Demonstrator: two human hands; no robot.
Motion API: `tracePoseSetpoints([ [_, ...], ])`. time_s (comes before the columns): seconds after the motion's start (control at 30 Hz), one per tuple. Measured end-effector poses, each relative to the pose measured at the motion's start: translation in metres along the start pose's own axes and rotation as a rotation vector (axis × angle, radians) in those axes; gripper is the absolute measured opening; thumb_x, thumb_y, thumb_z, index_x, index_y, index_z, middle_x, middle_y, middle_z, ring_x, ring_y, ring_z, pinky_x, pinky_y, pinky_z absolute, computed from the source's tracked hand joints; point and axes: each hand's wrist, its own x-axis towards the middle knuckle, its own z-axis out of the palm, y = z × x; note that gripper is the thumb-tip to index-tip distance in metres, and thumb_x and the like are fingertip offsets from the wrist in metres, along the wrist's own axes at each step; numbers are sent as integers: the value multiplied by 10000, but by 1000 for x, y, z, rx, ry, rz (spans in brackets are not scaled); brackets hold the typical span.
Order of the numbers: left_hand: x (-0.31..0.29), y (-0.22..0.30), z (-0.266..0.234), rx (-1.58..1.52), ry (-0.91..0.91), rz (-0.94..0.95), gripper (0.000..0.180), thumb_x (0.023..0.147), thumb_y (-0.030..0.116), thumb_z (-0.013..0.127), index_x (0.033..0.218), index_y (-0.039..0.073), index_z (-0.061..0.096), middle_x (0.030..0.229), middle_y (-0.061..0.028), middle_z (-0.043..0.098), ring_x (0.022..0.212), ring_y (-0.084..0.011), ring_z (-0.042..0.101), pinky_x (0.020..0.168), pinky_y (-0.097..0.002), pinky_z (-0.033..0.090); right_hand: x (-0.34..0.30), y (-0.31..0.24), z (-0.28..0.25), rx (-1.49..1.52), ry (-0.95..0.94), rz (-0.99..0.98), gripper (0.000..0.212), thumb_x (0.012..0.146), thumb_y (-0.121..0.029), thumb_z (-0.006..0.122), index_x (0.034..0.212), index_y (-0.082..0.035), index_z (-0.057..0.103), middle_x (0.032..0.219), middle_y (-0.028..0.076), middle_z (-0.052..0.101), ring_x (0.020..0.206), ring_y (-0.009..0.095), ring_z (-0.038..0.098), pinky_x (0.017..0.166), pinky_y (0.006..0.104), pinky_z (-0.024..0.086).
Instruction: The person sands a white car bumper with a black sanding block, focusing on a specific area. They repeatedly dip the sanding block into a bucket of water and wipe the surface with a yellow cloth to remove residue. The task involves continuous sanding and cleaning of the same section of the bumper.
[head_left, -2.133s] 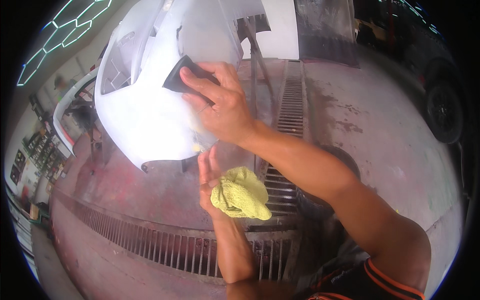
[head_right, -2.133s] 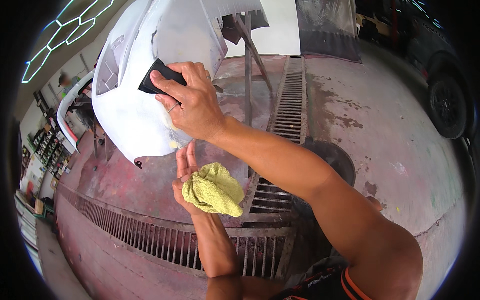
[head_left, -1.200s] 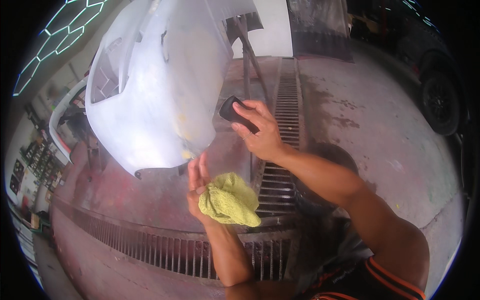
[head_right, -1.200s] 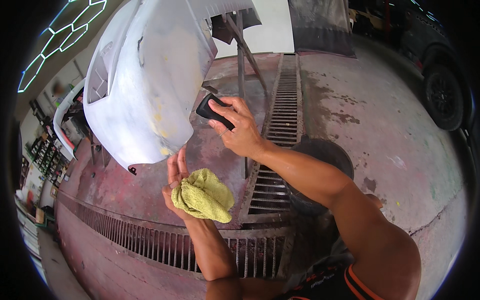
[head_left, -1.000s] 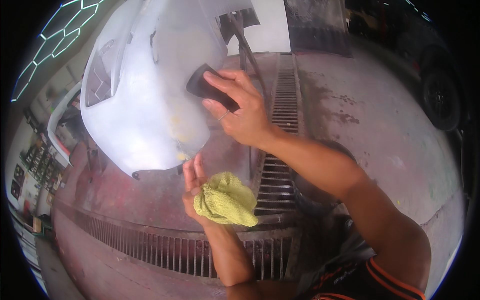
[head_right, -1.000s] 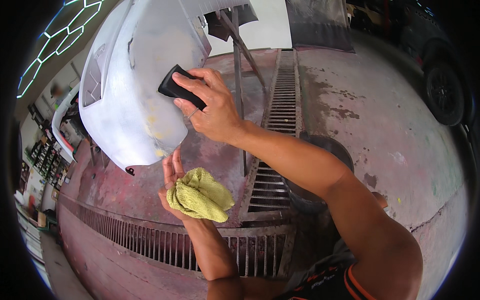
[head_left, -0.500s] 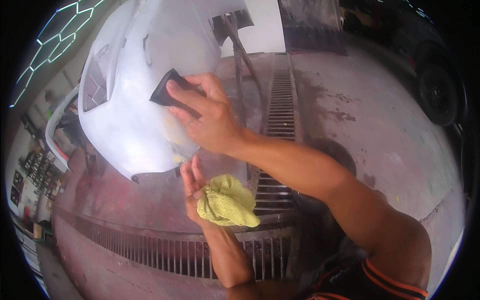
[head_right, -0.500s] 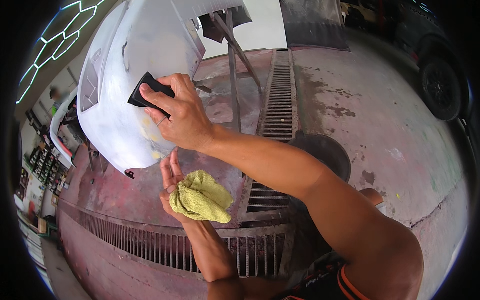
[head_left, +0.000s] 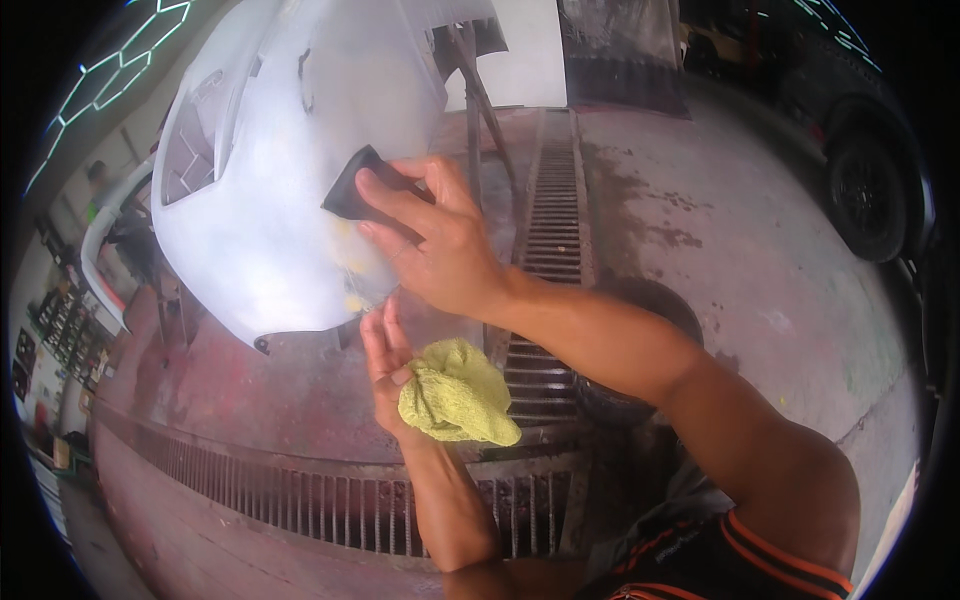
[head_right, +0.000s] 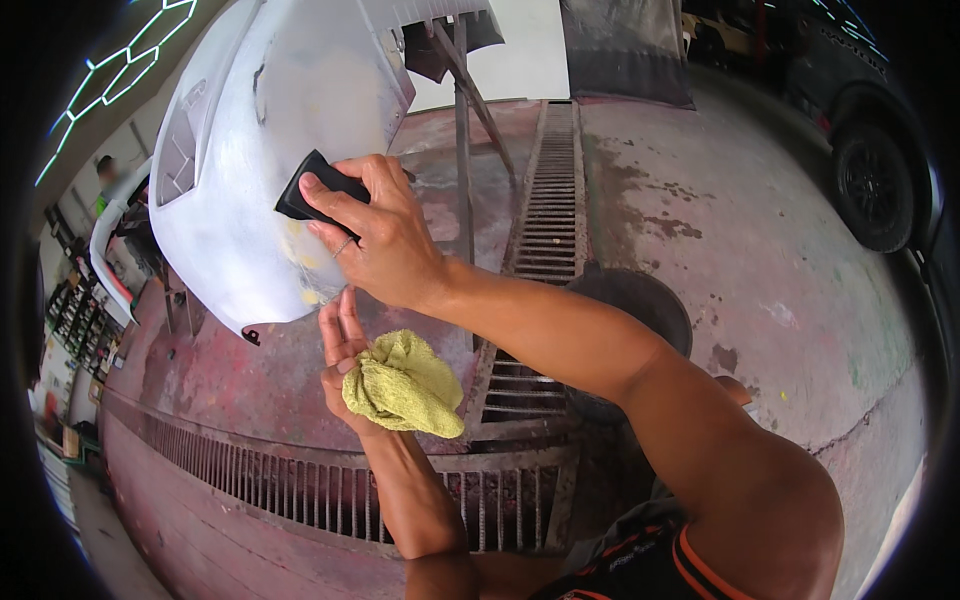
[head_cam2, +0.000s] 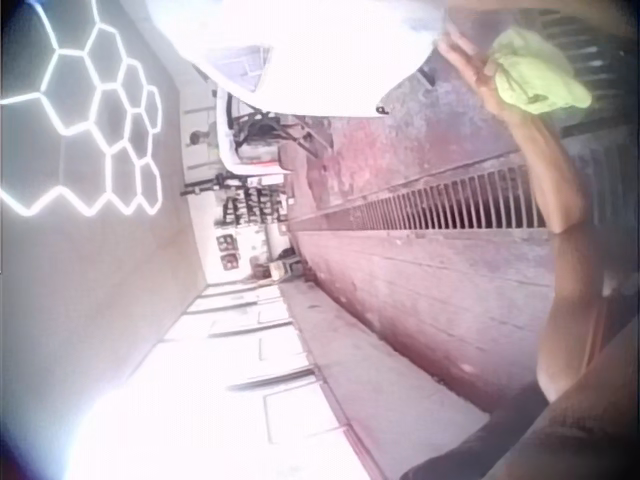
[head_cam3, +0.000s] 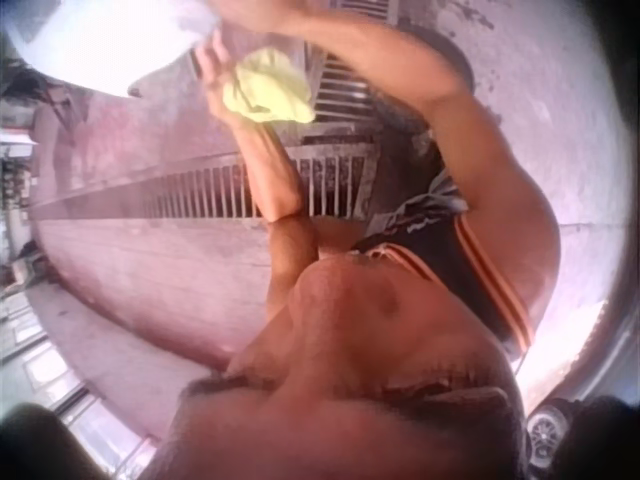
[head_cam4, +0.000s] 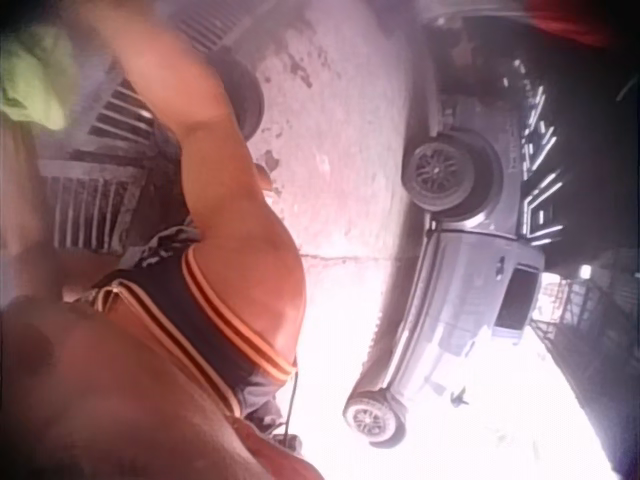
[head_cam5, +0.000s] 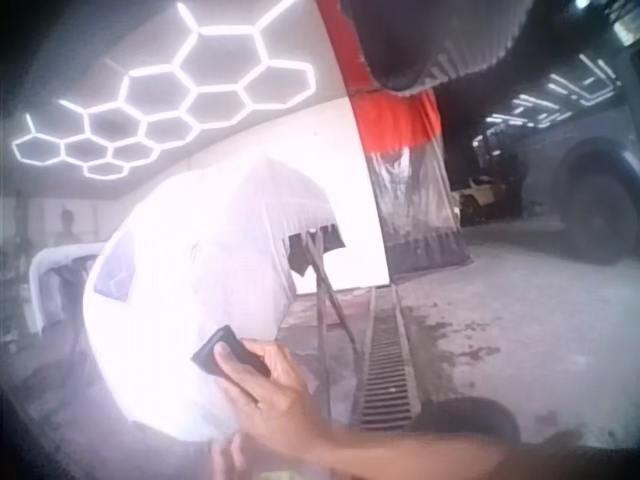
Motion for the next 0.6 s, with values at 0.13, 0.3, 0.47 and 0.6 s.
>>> tracePoseSetpoints([
  [0.13, 1, 0, -3, 11, -72, -2, 829, 784, 315, 605, 1515, -24, 410, 1611, -280, 370, 1099, -343, 736, 778, -455, 702, 17, 3, 11, 33, 79, 7, 547, 845, -83, 867, 1371, -121, 718, 1179, 170, 594, 1096, 342, 572, 938, 453, 505],
  [0.3, 4, 0, -16, -21, -111, 7, 751, 800, 290, 581, 1479, -23, 500, 1594, -296, 402, 1195, -332, 699, 800, -447, 696, -66, 12, -43, -5, -180, 77, 558, 872, -78, 850, 1406, -92, 691, 1257, 176, 610, 1134, 340, 602, 969, 437, 515],
  [0.47, 4, -6, -13, -12, -52, 37, 719, 802, 290, 581, 1469, 24, 537, 1591, -312, 419, 1338, -317, 613, 836, -452, 680, -51, 28, -65, -35, -119, 209, 551, 898, -76, 827, 1424, -51, 664, 1293, 171, 613, 1177, 333, 606, 1013, 418, 517],
  [0.6, 4, -5, -17, -30, -71, 28, 701, 816, 297, 579, 1465, 34, 541, 1608, -306, 396, 1329, -314, 619, 830, -458, 678, -5, 24, -42, 13, -79, 111, 538, 894, -85, 830, 1409, -65, 677, 1313, 159, 610, 1203, 332, 601, 1027, 422, 518],
])
